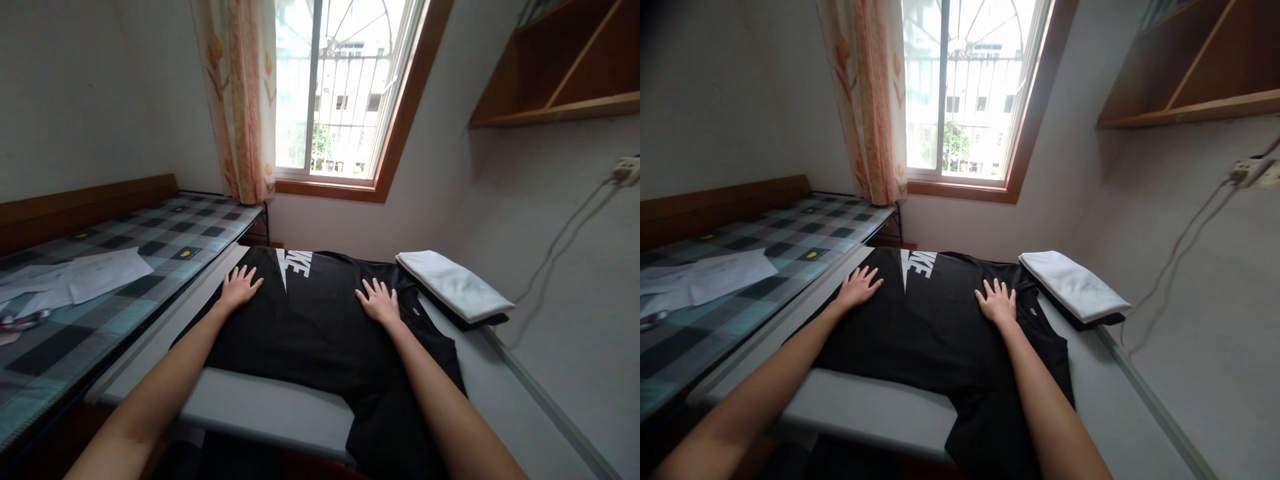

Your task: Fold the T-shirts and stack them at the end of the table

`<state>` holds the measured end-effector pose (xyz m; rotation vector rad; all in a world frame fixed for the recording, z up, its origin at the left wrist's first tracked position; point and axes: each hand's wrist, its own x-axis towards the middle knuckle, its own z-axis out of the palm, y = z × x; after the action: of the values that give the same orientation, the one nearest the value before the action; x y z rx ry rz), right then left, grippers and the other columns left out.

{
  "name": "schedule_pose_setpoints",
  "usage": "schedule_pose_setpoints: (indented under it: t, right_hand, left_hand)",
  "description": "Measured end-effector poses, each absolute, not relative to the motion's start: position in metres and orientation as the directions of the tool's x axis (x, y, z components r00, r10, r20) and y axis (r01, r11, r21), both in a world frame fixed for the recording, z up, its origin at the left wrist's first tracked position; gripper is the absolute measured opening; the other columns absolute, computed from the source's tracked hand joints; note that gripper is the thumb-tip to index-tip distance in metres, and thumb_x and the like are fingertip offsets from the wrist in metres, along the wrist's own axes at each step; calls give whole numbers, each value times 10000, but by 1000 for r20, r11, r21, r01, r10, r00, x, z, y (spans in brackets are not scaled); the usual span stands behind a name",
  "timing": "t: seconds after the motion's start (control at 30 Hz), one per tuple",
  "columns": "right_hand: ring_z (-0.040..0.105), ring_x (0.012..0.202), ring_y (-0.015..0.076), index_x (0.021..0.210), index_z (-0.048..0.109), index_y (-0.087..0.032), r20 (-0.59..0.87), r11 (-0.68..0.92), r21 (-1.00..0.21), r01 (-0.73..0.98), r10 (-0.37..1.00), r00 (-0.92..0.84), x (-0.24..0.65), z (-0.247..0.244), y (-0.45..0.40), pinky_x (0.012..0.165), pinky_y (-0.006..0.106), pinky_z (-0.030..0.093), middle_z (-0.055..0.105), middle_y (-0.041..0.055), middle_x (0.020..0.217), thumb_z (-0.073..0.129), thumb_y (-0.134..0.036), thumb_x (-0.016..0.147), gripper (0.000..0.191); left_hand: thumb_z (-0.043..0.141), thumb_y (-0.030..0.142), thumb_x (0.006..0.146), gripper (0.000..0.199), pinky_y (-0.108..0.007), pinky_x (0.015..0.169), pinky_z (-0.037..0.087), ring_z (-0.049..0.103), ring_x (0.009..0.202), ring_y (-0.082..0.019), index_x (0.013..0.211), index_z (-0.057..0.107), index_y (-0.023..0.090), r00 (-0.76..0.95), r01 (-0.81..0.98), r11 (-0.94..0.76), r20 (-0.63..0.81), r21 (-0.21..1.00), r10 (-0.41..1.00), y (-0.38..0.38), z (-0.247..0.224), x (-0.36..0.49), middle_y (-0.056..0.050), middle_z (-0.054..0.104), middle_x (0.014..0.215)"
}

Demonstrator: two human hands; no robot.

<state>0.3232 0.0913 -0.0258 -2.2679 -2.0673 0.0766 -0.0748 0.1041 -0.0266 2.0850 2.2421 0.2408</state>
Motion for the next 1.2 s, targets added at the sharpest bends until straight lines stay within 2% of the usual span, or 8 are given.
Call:
schedule_pose_setpoints:
  t: [0.13,0.2,0.3,0.43,0.6,0.83,1.0,1.2]
  right_hand:
    - [207,1467,292,1518,339,-248,48,-82,-91,992,995,87,328,-27,90,1167,523,126,251,97,1601,266,-565,966,641]
    - [232,1459,289,1502,377,-232,76,-82,-101,991,993,90,330,-28,89,1166,506,144,285,106,1588,274,-533,975,616]
    - [277,1443,279,1468,439,-202,110,-64,-116,991,991,77,334,-30,86,1163,477,178,345,121,1559,296,-473,985,572]
    - [295,1437,275,1449,464,-180,106,-16,-121,992,994,29,339,-29,82,1159,465,200,367,137,1544,344,-426,982,541]
    - [299,1435,280,1440,474,-166,111,-1,-122,992,994,15,341,-29,80,1157,474,206,364,148,1543,352,-415,981,536]
    - [312,1430,272,1441,476,-190,107,6,-118,993,994,6,343,-31,80,1154,462,211,375,132,1541,358,-428,979,533]
    - [302,1434,269,1435,483,-180,102,1,-147,989,995,14,342,-30,80,1160,457,200,375,140,1539,371,-424,977,531]
    - [305,1434,264,1429,491,-189,106,-5,-161,987,994,22,343,-29,79,1162,455,200,376,131,1540,386,-431,975,525]
  left_hand:
    - [274,578,944,653,-548,1145,196,207,1463,-329,1500,360,247,-142,979,131,61,159,988,106,-27,-90,-93,262,1596]
    - [322,583,925,659,-514,1112,272,297,1420,-341,1468,415,221,-193,971,175,106,161,975,104,-25,-89,-137,332,1559]
    - [407,544,896,613,-492,1015,378,448,1283,-367,1368,527,172,-302,949,276,179,152,937,100,-19,-89,-202,495,1403]
    - [460,468,877,508,-479,959,416,501,1206,-373,1254,608,162,-372,926,342,233,160,899,98,-14,-97,-212,568,1266]
    - [442,481,879,542,-427,844,486,597,1100,-370,1208,608,83,-446,882,405,148,241,883,101,-10,-112,-243,623,1191]
    - [378,520,904,575,-417,801,501,640,1046,-383,1078,683,66,-496,854,466,89,230,864,101,-7,-124,-263,678,1097]
    - [318,411,949,487,-447,810,490,649,1033,-373,1159,626,98,-476,873,447,142,197,868,97,-4,-110,-245,678,1102]
    - [317,412,969,449,-437,793,491,669,981,-368,1193,583,130,-436,899,411,198,154,878,95,-5,-106,-227,697,1023]
